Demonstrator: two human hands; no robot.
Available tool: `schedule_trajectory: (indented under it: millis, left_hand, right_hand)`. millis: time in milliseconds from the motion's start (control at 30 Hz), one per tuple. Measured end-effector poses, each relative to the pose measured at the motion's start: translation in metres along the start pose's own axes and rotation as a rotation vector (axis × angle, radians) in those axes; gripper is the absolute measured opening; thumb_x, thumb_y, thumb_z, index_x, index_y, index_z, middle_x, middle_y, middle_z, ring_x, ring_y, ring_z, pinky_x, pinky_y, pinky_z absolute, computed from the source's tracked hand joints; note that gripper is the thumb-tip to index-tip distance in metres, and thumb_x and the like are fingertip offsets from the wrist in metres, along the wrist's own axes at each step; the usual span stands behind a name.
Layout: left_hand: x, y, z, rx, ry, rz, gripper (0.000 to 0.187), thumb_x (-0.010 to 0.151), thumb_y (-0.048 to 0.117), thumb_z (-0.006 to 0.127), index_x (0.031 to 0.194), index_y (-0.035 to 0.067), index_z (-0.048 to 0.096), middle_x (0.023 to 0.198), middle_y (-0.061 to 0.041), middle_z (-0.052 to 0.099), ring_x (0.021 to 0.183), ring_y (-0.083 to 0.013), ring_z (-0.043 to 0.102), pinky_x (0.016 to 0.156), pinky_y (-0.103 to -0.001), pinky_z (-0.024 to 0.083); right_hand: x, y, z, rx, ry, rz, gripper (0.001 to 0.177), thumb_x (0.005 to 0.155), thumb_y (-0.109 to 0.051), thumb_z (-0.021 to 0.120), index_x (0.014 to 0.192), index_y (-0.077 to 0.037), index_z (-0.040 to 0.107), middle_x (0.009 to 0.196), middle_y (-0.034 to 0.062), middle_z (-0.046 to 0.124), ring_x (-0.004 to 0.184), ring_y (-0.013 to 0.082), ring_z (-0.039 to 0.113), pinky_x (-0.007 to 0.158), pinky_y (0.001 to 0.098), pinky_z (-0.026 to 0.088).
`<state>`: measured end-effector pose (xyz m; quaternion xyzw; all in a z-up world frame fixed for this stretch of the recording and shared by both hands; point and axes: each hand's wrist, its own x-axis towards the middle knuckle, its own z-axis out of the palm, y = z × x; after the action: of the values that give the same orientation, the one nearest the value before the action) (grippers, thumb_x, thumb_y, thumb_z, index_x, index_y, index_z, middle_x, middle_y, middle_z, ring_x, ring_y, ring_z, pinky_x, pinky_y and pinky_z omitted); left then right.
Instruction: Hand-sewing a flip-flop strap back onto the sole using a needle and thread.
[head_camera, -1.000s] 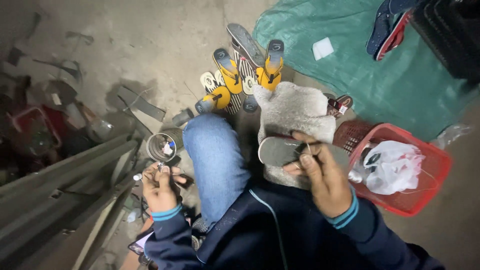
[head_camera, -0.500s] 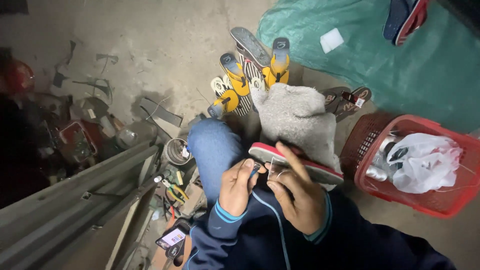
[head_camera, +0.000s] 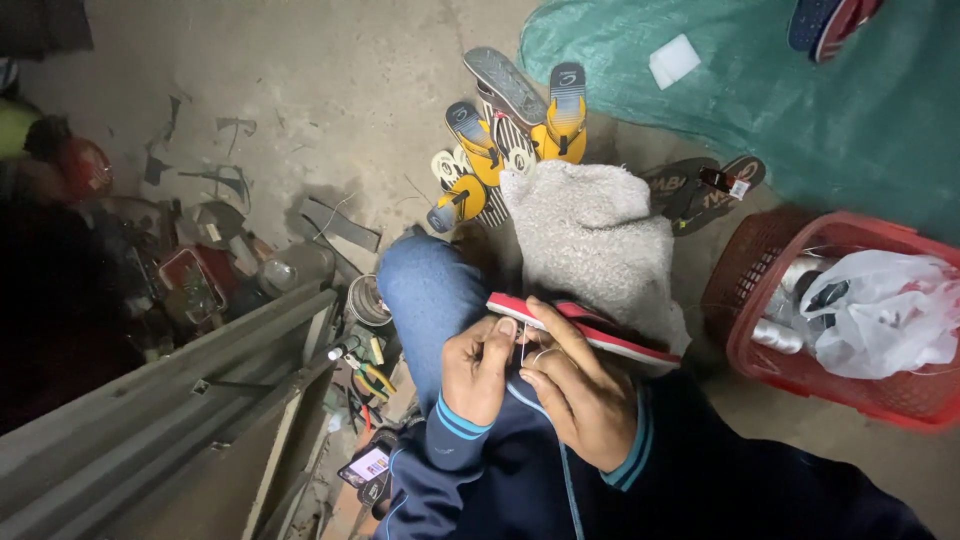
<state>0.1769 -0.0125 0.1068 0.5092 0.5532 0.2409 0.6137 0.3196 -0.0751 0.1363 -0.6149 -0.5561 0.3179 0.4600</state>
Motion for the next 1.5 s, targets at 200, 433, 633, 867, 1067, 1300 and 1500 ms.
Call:
schedule_trajectory:
  millis: [200, 433, 633, 867, 1067, 1300, 1500]
  left_hand:
    - [-0.002, -0.007, 0.003, 0.017, 0.029, 0.051, 0.024, 0.094, 0.011, 0.054, 0.082, -0.004, 0.068, 0.072, -0.006, 0.064, 0.066, -0.0123, 0.051, 0.062, -0.026, 0.045]
    - [-0.004, -0.003, 0.003, 0.084, 0.032, -0.009, 0.033, 0.100, 0.016, 0.049, 0.074, 0.001, 0.063, 0.064, -0.004, 0.058, 0.059, -0.0137, 0.046, 0.057, -0.027, 0.042]
    - [-0.005, 0.002, 0.004, 0.111, 0.044, 0.073, 0.029, 0.096, 0.010, 0.052, 0.070, -0.001, 0.060, 0.064, -0.008, 0.060, 0.057, -0.0164, 0.047, 0.057, -0.030, 0.045]
    - [-0.008, 0.000, 0.002, 0.086, 0.019, 0.133, 0.026, 0.095, 0.011, 0.050, 0.073, 0.001, 0.060, 0.063, -0.007, 0.056, 0.056, -0.0174, 0.045, 0.056, -0.032, 0.043]
    - [-0.007, 0.002, 0.001, 0.128, 0.044, 0.085, 0.041, 0.103, 0.027, 0.049, 0.071, 0.003, 0.060, 0.064, -0.005, 0.059, 0.058, -0.0173, 0.050, 0.059, -0.031, 0.045]
    - [-0.001, 0.025, 0.006, 0.430, 0.404, 0.247, 0.039, 0.071, 0.032, 0.089, 0.073, 0.004, 0.062, 0.057, -0.005, 0.063, 0.046, -0.0192, 0.055, 0.046, -0.032, 0.048]
    - [-0.001, 0.023, 0.000, 0.328, 0.330, 0.261, 0.057, 0.068, 0.028, 0.092, 0.108, 0.003, 0.061, 0.077, -0.007, 0.070, 0.056, -0.0146, 0.062, 0.054, -0.027, 0.052]
  right_hand:
    - [-0.004, 0.000, -0.001, -0.034, 0.008, 0.000, 0.007, 0.085, -0.005, 0.069, 0.090, -0.001, 0.066, 0.148, 0.0258, 0.053, 0.093, 0.0290, 0.075, 0.078, 0.0336, 0.061]
    - [-0.006, -0.002, -0.001, -0.064, -0.008, -0.012, 0.007, 0.086, -0.005, 0.069, 0.089, -0.001, 0.064, 0.149, 0.0268, 0.052, 0.098, 0.0326, 0.075, 0.083, 0.0368, 0.060]
    - [-0.006, -0.002, 0.000, -0.066, -0.022, -0.020, 0.008, 0.085, -0.004, 0.070, 0.088, 0.000, 0.063, 0.149, 0.0259, 0.052, 0.106, 0.0315, 0.075, 0.086, 0.0360, 0.062]
    - [-0.005, -0.007, 0.000, -0.089, -0.028, -0.034, 0.011, 0.081, -0.002, 0.069, 0.090, -0.002, 0.063, 0.145, 0.0237, 0.057, 0.103, 0.0305, 0.074, 0.084, 0.0368, 0.060]
    - [0.003, -0.006, -0.009, -0.137, -0.047, -0.020, 0.024, 0.083, -0.005, 0.067, 0.106, 0.000, 0.065, 0.144, 0.0207, 0.059, 0.113, 0.0344, 0.070, 0.089, 0.0357, 0.057]
    - [0.009, -0.002, -0.014, -0.022, -0.054, 0.038, 0.012, 0.079, 0.003, 0.065, 0.091, 0.001, 0.063, 0.140, 0.0211, 0.062, 0.115, 0.0319, 0.070, 0.094, 0.0352, 0.056]
    - [0.014, 0.005, -0.021, -0.013, -0.119, 0.082, 0.013, 0.078, 0.001, 0.065, 0.090, 0.000, 0.064, 0.139, 0.0168, 0.065, 0.106, 0.0270, 0.072, 0.089, 0.0319, 0.056]
